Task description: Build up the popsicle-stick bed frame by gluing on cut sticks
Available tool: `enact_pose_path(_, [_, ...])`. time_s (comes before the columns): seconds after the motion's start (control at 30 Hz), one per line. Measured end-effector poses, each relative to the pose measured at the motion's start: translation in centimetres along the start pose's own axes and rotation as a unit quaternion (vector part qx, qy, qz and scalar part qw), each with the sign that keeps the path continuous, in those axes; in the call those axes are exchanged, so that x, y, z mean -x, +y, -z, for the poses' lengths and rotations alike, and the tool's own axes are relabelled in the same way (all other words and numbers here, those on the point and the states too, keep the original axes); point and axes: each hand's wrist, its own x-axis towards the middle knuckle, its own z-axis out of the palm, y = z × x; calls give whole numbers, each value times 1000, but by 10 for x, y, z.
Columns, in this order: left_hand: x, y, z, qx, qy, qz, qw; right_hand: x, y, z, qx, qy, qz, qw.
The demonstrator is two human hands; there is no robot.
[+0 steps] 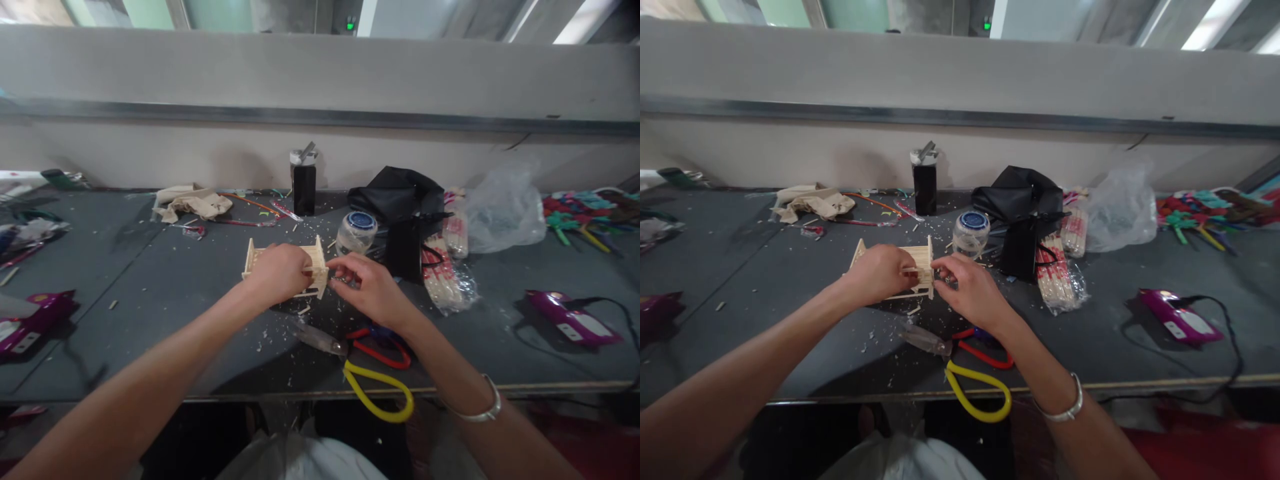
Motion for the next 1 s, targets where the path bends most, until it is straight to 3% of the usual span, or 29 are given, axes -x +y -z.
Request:
enact_pose_path(0.27, [-1,2,2,-3,9,-8,1000,6,-4,5,15,-3,-1,1000])
enact_pose_path(0.43, [4,1,7,-32,14,-31,999,37,-15,8,74,-25,-15,997])
enact_pose_path(0.53, [29,4,10,-27,112,-66,991,73,-19,1,145,-42,-1,988])
enact_pose_path(0.6, [52,7,3,3,198,-74,977,100,-19,-8,205,-43,32,977])
enact_pose_path(0.63, [64,7,-4,27,211,-77,974,111,-19,-12,233,-59,34,970])
enact_pose_path(0.73, [85,9,-36,79,158,-42,983,136,-17,-23,302,-82,37,949])
enact_pose_path(0.83, [84,12,-67,35,58,21,997,141,-15,-28,348,-108,50,930])
enact_pose_path(0.9, [76,14,-77,18,17,50,998,139,-14,-28,361,-129,56,922])
enact_pose_path(1.0, [63,18,-80,15,1,59,998,135,-13,-23,351,-137,55,925])
